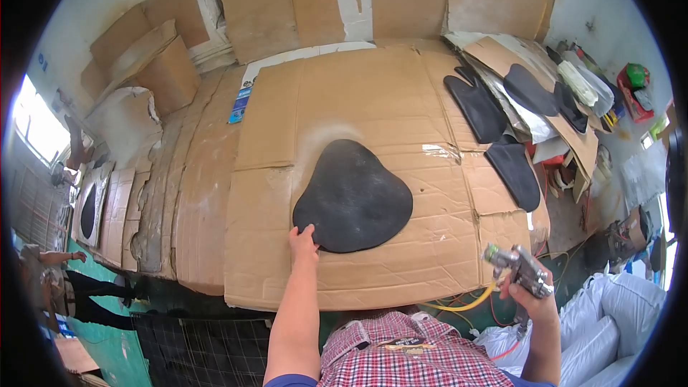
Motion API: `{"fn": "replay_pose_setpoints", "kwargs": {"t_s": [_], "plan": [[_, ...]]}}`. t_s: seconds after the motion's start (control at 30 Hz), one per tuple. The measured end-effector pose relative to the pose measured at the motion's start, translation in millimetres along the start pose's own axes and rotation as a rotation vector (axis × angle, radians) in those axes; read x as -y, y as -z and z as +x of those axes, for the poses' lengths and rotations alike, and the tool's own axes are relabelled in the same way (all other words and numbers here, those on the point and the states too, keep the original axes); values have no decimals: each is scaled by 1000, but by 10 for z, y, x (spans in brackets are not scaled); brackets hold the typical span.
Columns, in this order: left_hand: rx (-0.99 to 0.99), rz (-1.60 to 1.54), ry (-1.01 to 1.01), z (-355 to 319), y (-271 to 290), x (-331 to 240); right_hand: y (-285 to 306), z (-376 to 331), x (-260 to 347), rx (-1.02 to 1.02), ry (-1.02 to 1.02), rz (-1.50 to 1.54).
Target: Applying spray adhesive or finish to black leather components and arranging them on a wire rack for drying.
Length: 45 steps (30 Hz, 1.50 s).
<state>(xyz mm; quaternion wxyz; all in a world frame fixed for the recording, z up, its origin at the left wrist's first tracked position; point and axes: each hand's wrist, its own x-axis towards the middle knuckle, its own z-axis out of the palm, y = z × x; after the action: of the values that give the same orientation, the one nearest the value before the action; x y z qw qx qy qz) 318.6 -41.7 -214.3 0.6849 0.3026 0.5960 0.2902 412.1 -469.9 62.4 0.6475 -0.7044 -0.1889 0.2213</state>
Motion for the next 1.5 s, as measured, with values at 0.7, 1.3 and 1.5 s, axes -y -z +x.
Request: {"fn": "replay_pose_setpoints", "kwargs": {"t_s": [0.7,1.3,1.5], "plan": [[1053,-863,-374,-1565,19,-1960,-622,277,-456,324,-211,34],[-97,-1009,-724,-2691,4425,-315,-2296,-248,142,1119,-202,-225],[-580,-981,-741,-3300,5389,1157,-2676,-588,129,1257,-202,-411]]}}
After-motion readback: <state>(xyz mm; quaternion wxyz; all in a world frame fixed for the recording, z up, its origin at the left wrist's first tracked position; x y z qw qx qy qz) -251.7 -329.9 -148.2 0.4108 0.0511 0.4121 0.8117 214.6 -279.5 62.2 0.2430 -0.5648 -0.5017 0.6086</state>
